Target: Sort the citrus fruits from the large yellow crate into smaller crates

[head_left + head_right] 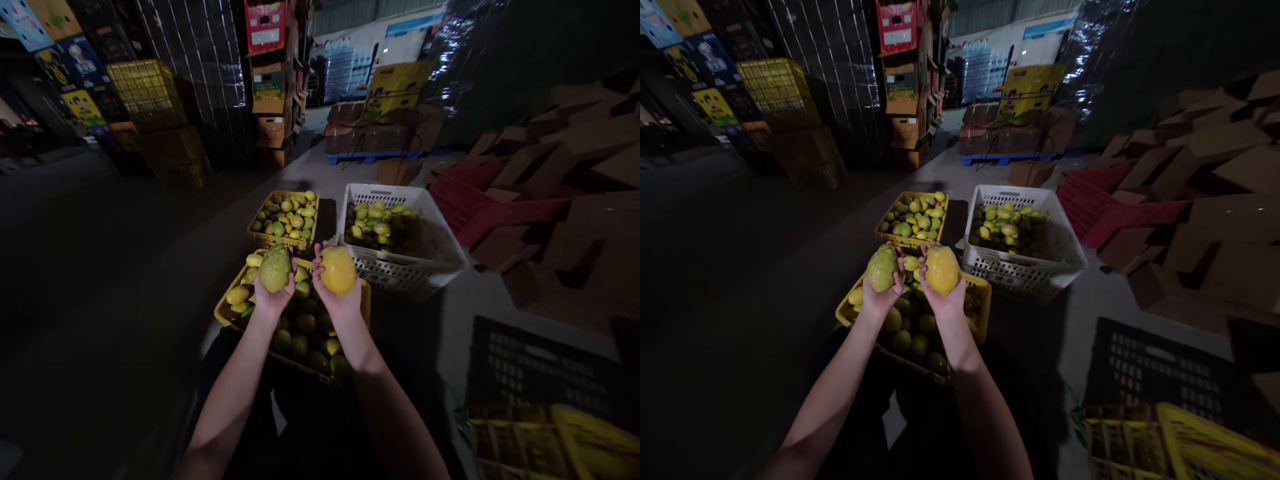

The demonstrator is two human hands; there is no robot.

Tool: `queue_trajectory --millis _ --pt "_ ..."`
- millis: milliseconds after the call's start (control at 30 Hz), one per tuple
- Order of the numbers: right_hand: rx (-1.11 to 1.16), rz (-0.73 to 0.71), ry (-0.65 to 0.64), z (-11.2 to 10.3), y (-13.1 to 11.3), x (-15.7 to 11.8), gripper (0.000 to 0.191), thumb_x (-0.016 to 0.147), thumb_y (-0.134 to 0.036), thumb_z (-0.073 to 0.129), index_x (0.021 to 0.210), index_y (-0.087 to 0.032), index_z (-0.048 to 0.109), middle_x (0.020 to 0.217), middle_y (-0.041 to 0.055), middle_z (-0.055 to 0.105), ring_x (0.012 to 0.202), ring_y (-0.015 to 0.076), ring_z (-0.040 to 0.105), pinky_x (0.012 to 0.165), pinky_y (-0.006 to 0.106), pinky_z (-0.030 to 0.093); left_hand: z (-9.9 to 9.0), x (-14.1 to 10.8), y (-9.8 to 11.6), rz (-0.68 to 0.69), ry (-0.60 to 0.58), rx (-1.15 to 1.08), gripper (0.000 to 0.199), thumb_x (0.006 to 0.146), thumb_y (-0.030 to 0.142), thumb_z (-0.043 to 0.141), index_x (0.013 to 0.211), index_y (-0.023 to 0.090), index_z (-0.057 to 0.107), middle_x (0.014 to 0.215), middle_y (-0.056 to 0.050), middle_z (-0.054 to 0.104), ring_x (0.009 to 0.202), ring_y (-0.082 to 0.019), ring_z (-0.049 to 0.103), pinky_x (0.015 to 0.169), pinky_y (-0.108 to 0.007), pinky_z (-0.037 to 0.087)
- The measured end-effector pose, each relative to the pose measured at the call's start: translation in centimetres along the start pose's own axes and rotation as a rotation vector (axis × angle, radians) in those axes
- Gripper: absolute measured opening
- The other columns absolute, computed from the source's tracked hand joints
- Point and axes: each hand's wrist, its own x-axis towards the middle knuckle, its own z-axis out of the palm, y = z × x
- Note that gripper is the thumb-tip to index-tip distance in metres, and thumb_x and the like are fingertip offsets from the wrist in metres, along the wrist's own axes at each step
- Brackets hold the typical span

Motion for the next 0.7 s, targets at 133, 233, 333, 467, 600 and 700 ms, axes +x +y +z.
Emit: queue_trajectory --millis 133,233,333,467,600,700 --pt "0.041 -0.083 -0.020 0.3 0.5 0.0 0.030 0.072 -0.029 0.061 0.101 -0.028 0.069 0.107 0.0021 0.077 0.107 0.0204 0.071 0.080 0.032 0.064 0.1 0.4 -0.8 0.061 -0.057 -0.121 0.036 0.099 0.035 0.046 0.126 0.026 0.069 0.106 -0.005 0.078 0.096 -0.018 0.074 0.080 -0.027 0.062" --pt "0.058 -0.106 -0.013 0.5 0.7 0.3 0.032 0.071 -0.028 0.060 0.101 -0.028 0.070 0.108 0.0012 0.078 0.111 0.0216 0.071 0.083 0.035 0.065 0.5 0.5 -1.6 0.083 -0.107 -0.165 0.033 0.101 0.031 0.044 0.116 0.023 0.072 0.107 -0.004 0.078 0.103 -0.017 0.073 0.088 -0.027 0.061" --pt "0.062 -0.136 0.012 0.7 0.8 0.7 0.028 0.072 -0.028 0.059 0.097 -0.029 0.069 0.103 0.0014 0.078 0.106 0.0217 0.072 0.086 0.037 0.065 1.0 0.8 -2.4 0.083 -0.130 -0.144 0.035 0.102 0.030 0.040 0.112 0.023 0.072 0.108 -0.004 0.078 0.103 -0.017 0.073 0.089 -0.028 0.061" --pt "-0.001 -0.251 0.068 0.9 0.6 1.0 0.016 0.072 -0.031 0.056 0.085 -0.030 0.065 0.095 0.0015 0.077 0.103 0.0199 0.072 0.092 0.035 0.062 1.3 1.3 -3.2 0.109 -0.092 -0.111 0.039 0.102 0.032 0.038 0.117 0.025 0.072 0.108 -0.005 0.078 0.102 -0.019 0.074 0.091 -0.030 0.060" --pt "-0.039 -0.268 0.048 0.9 0.5 0.7 0.014 0.072 -0.036 0.056 0.083 -0.030 0.062 0.096 -0.0004 0.078 0.103 0.0179 0.072 0.096 0.032 0.059 1.1 1.6 -3.7 0.098 -0.071 -0.109 0.036 0.101 0.032 0.040 0.115 0.024 0.073 0.116 -0.005 0.076 0.105 -0.017 0.073 0.091 -0.028 0.059" --pt "-0.056 -0.258 0.070 1.0 0.5 0.6 0.016 0.071 -0.038 0.057 0.084 -0.030 0.062 0.097 -0.0007 0.078 0.104 0.0184 0.072 0.096 0.034 0.060 0.9 1.7 -3.7 0.103 -0.057 -0.104 0.035 0.099 0.033 0.042 0.115 0.025 0.073 0.117 -0.005 0.076 0.109 -0.018 0.072 0.092 -0.028 0.059"
